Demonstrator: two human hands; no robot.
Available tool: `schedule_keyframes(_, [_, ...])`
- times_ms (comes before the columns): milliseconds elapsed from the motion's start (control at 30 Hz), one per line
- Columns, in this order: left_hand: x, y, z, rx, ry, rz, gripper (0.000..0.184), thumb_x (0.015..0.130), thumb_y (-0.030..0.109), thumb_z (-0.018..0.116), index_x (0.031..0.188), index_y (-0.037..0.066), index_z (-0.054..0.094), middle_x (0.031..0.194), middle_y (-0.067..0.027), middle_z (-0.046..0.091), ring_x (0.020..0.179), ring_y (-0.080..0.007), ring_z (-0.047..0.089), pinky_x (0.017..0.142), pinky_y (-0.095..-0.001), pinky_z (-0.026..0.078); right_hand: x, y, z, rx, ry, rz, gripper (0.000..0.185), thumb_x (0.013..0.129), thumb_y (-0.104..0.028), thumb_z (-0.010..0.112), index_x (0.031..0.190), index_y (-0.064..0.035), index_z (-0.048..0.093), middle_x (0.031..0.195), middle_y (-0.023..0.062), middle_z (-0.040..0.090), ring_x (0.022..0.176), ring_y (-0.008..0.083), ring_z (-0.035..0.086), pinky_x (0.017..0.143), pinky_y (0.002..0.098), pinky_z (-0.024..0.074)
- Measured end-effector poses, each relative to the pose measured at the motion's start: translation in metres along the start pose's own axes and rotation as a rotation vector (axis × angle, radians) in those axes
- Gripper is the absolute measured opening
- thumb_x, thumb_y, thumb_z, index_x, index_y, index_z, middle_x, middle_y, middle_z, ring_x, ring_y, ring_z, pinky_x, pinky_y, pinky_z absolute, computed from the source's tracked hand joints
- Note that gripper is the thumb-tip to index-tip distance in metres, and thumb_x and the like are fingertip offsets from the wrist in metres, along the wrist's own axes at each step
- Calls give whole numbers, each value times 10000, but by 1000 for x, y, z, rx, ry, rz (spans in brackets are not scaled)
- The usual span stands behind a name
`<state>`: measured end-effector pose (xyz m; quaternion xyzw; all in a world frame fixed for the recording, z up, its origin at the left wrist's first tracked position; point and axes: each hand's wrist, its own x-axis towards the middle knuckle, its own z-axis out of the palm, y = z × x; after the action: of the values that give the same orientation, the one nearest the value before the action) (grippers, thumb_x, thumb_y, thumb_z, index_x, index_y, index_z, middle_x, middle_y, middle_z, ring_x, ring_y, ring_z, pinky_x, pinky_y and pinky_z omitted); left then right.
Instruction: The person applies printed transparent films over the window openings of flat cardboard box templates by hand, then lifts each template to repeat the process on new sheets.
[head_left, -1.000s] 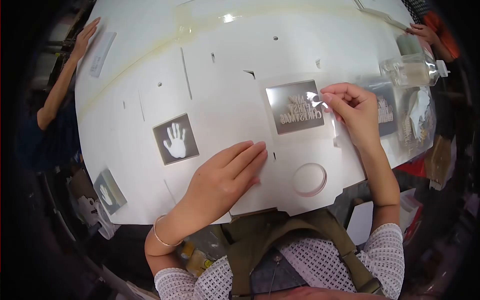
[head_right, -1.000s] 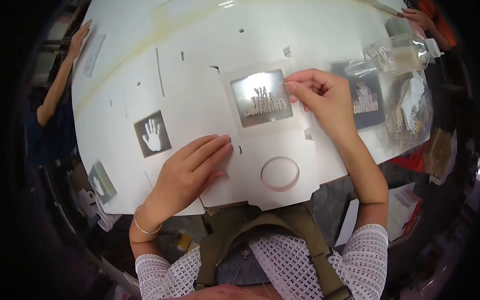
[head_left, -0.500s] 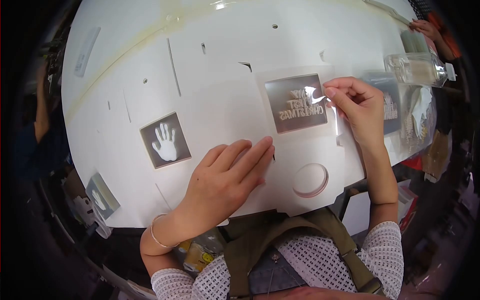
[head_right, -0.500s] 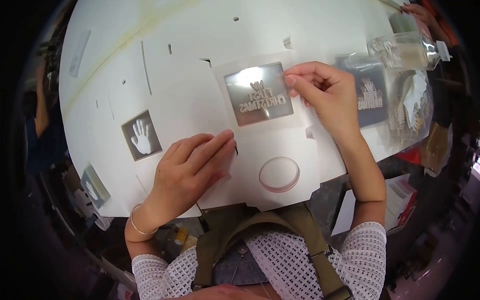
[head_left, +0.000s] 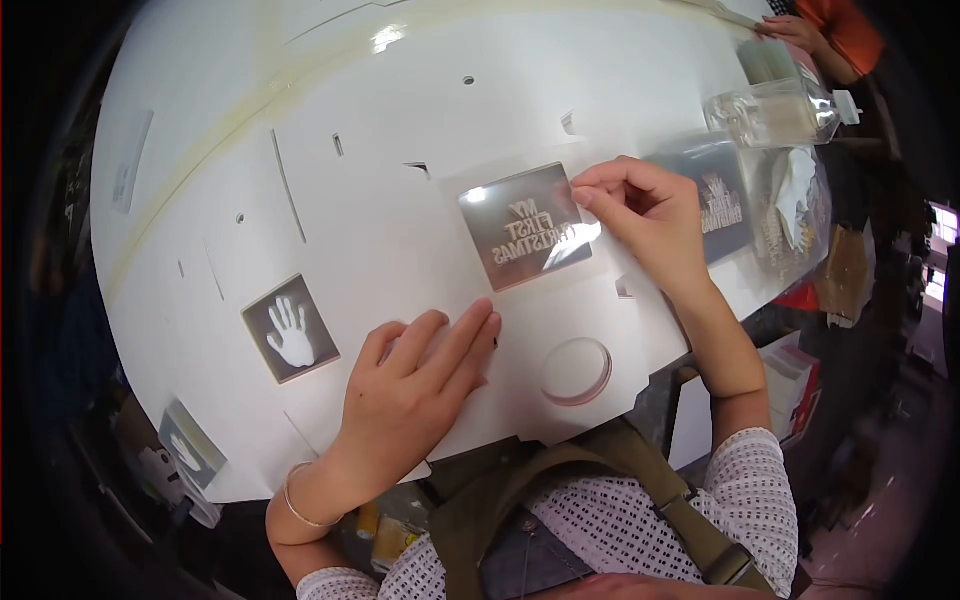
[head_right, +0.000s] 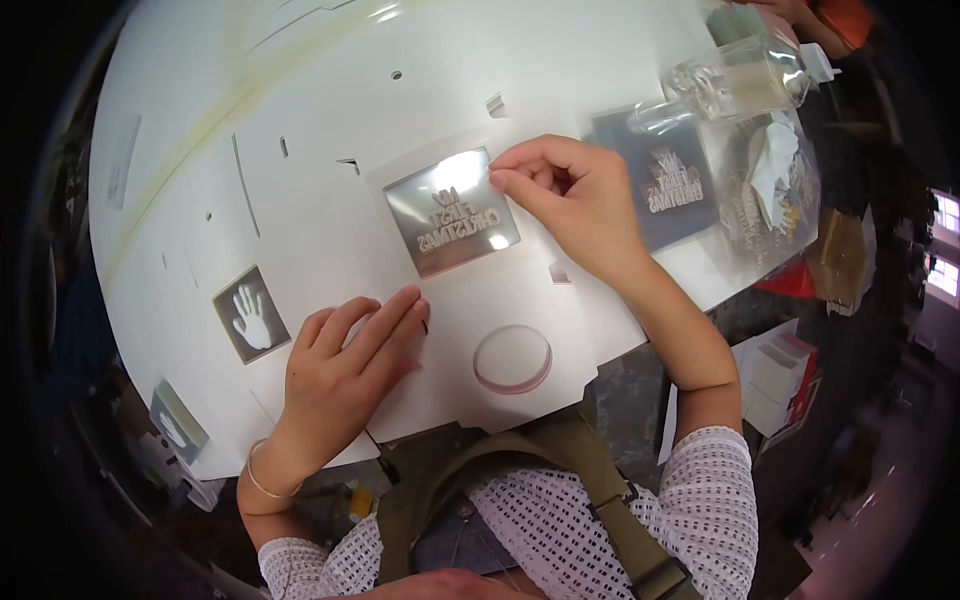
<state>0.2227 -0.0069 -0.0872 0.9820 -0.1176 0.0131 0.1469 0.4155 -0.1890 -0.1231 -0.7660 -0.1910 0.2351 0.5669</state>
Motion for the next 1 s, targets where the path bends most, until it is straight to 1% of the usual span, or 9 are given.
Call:
schedule_keyframes(167, [1,0,-1,-18,-23,-4,419,749,162,654,1152,61,600,1249,-1,537,958,-167,531,763,-319,441,1,3,1,-193,9,-186,208,770,21,685,976,-4,658,752,-37,484,579,21,368,529,173,298])
schedule_keyframes(433, [-13,-11,-19,-309,22,-68,477,724,137,690,1180,44,583,1280,-59,518,958,-214,561,830,-355,457,-3,-5,8,-274,157,-319,311,782,48,630,1081,-32,615,794,-23,422,595,29,359,526,163,294])
schedule_keyframes(567, [-102,-51,-60,95,384,-527,467,757,27,648,1216,56,568,1263,-127,523,1041,-252,571,909,-352,437,-14,-5,2,-292,188,-470,229,821,55,579,1039,-5,616,766,-10,445,585,47,373,524,169,303])
schedule_keyframes(667, [-219,-107,-77,257,643,-957,431,880,187,613,1255,3,512,1168,-165,568,1108,-295,530,940,-355,415,-27,-18,0,-391,272,-611,174,829,29,586,989,-22,628,683,24,455,549,74,402,468,207,316])
schedule_keyframes(767, [-356,-164,-65,565,632,-1229,510,887,257,622,1281,-29,470,1101,-180,583,1026,-264,560,883,-325,444,-46,-22,-1,-388,272,-589,177,825,63,568,983,9,629,731,27,498,595,66,424,526,191,340])
schedule_keyframes(833, [-430,-200,-43,486,524,-1475,526,888,261,622,1307,-3,446,1001,-135,603,921,-204,558,812,-305,451,-57,-24,-3,-407,273,-583,180,819,65,574,980,9,631,748,32,516,600,68,437,528,193,348])
schedule_keyframes(867, [-453,-215,-30,124,620,-1508,519,881,264,637,1291,-4,466,978,-95,604,894,-166,552,790,-271,443,-62,-26,-3,-430,271,-556,182,813,66,580,978,8,633,765,36,535,605,71,449,531,196,356])
schedule_keyframes(933, [-453,-218,-19,-427,814,-1363,474,867,243,665,1237,-15,520,911,5,587,817,-83,524,722,-197,419,-72,-30,-5,-452,264,-558,189,810,69,582,980,7,634,777,39,545,612,74,462,538,194,364])
schedule_keyframes(1000, [-443,-220,-8,-710,1078,-1336,394,837,154,695,1152,-46,568,955,-21,608,819,-92,546,702,-202,440,-81,-33,-9,-486,262,-541,212,803,81,581,990,0,636,823,49,568,641,84,495,554,196,388])
